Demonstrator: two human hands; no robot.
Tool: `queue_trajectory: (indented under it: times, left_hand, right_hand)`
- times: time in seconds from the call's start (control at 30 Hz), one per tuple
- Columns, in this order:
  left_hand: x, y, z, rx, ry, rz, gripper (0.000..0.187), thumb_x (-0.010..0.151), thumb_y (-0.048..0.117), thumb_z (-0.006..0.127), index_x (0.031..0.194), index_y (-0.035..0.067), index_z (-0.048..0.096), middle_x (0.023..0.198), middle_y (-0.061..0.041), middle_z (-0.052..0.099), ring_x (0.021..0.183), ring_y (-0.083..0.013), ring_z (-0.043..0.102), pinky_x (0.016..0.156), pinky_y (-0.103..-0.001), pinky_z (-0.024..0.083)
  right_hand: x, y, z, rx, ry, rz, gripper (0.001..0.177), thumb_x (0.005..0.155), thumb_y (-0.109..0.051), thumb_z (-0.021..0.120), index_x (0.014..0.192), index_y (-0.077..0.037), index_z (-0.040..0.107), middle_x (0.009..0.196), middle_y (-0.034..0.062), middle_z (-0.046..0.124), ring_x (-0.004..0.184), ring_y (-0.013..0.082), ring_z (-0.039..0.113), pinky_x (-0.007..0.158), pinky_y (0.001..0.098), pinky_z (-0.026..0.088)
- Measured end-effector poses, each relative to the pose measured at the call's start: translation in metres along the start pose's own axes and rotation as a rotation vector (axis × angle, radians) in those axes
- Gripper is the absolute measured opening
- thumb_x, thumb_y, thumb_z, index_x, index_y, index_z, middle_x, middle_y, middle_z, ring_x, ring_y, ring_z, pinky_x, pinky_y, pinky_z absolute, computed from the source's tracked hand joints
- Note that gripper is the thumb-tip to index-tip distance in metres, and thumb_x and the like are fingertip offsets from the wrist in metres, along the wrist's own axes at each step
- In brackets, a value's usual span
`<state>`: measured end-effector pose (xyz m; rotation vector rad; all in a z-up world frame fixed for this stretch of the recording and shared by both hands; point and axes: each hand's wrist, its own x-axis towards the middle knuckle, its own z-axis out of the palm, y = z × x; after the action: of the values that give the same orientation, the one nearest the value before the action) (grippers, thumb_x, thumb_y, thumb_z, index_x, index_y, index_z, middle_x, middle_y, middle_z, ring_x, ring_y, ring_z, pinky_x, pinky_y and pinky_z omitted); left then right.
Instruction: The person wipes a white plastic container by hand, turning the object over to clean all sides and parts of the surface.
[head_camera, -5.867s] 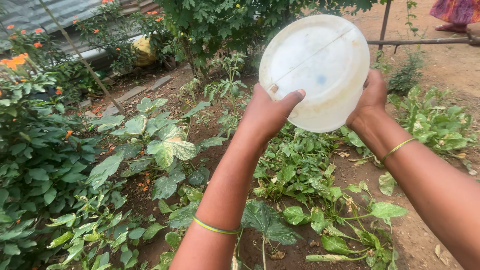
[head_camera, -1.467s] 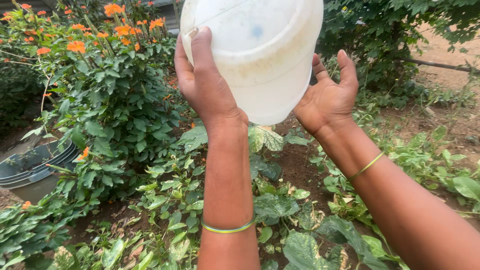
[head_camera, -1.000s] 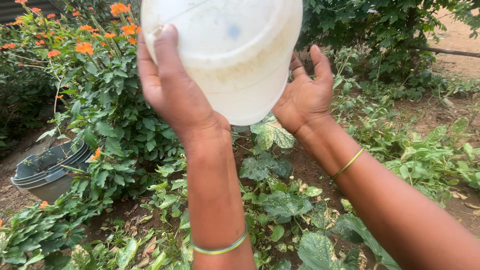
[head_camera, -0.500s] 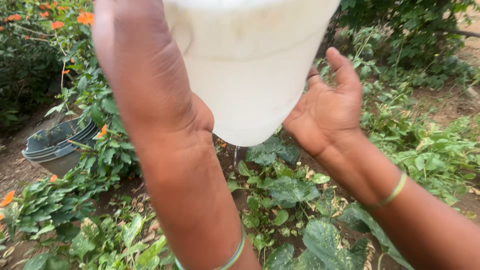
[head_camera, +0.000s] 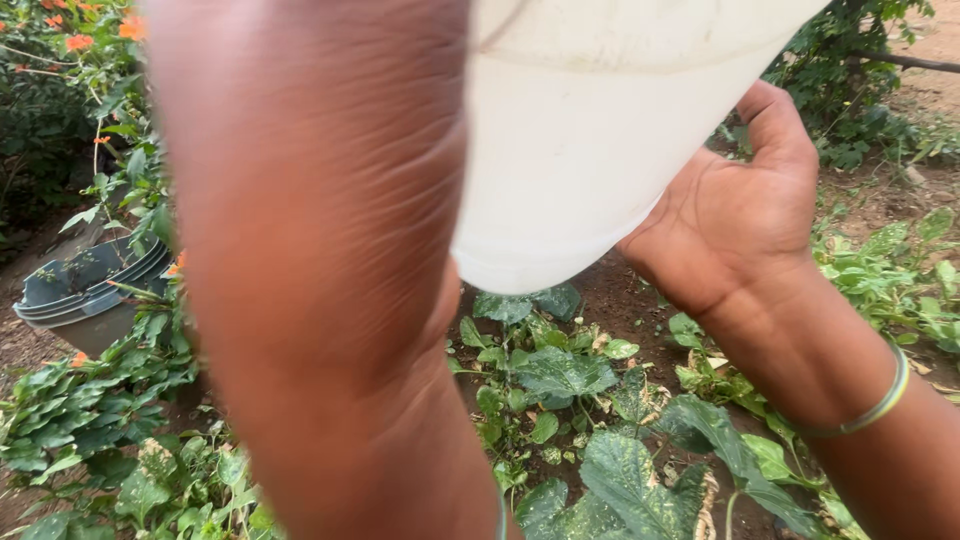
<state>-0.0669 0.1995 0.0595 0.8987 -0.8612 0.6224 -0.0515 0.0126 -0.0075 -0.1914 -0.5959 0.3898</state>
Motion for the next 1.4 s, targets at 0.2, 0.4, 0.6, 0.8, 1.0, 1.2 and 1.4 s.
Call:
queue_trajectory:
  times: [0.2,0.4,0.6,0.8,1.0,1.2,1.4]
  left_hand:
    - [-0.005,-0.003,0.013,0.020,-0.052,-0.024,0.033,0.097,0.024,0.067,0.111,-0.005,0.063,0.098,-0.010,0.069,0.087,-0.0165,0.069,0.077,-0.033,0.061]
    - [-0.004,-0.019,0.021,0.079,-0.086,-0.053,0.034,0.095,0.026,0.067,0.109,-0.005,0.063,0.096,-0.010,0.070,0.084,-0.0158,0.070,0.073,-0.033,0.062]
    - [0.007,-0.030,0.027,0.309,-0.022,-0.111,0.041,0.091,0.033,0.068,0.108,-0.004,0.064,0.094,-0.010,0.073,0.082,-0.0150,0.073,0.067,-0.032,0.064]
    - [0.009,-0.043,0.039,0.580,-0.002,-0.224,0.053,0.089,0.043,0.065,0.115,-0.004,0.063,0.099,-0.015,0.078,0.086,-0.0176,0.079,0.067,-0.034,0.070]
    - [0.006,-0.052,0.052,0.594,-0.110,-0.204,0.048,0.088,0.041,0.063,0.104,-0.004,0.072,0.088,-0.014,0.082,0.076,-0.0183,0.082,0.065,-0.035,0.069]
    - [0.004,-0.071,0.066,0.712,-0.257,-0.094,0.046,0.092,0.045,0.060,0.103,0.002,0.072,0.089,-0.011,0.079,0.080,-0.0204,0.080,0.069,-0.034,0.069]
    - [-0.004,-0.083,0.092,0.914,-0.328,0.105,0.055,0.096,0.057,0.053,0.111,0.008,0.073,0.097,-0.014,0.080,0.091,-0.0307,0.079,0.087,-0.040,0.057]
  right_hand:
    - [0.006,-0.021,-0.010,0.067,0.010,-0.050,0.084,0.098,-0.048,0.041,0.156,0.012,0.032,0.160,0.0322,0.038,0.146,0.0487,0.039,0.122,0.0661,0.025]
    - [0.016,-0.044,-0.033,-0.247,-0.051,-0.131,0.087,0.096,-0.052,0.045,0.160,0.005,0.028,0.166,0.0251,0.035,0.153,0.0423,0.035,0.129,0.0613,0.023]
    - [0.007,-0.060,-0.052,-0.791,0.062,-0.234,0.093,0.090,-0.061,0.053,0.160,-0.003,0.030,0.170,0.0150,0.037,0.160,0.0339,0.037,0.135,0.0570,0.026]
    - [-0.011,-0.064,-0.050,-0.768,0.226,-0.231,0.096,0.084,-0.061,0.054,0.158,-0.006,0.028,0.167,0.0161,0.040,0.156,0.0361,0.040,0.129,0.0629,0.030]
    - [-0.036,-0.073,-0.040,-0.894,0.179,-0.202,0.095,0.088,-0.062,0.052,0.157,-0.002,0.026,0.165,0.0166,0.039,0.155,0.0351,0.039,0.126,0.0628,0.029]
    - [-0.061,-0.082,-0.034,-0.920,0.142,-0.189,0.091,0.092,-0.060,0.049,0.159,-0.002,0.028,0.169,0.0140,0.036,0.158,0.0326,0.036,0.132,0.0583,0.026]
    - [-0.083,-0.109,-0.022,-0.632,0.102,-0.209,0.085,0.097,-0.054,0.044,0.160,0.002,0.030,0.167,0.0202,0.037,0.155,0.0391,0.036,0.127,0.0587,0.024]
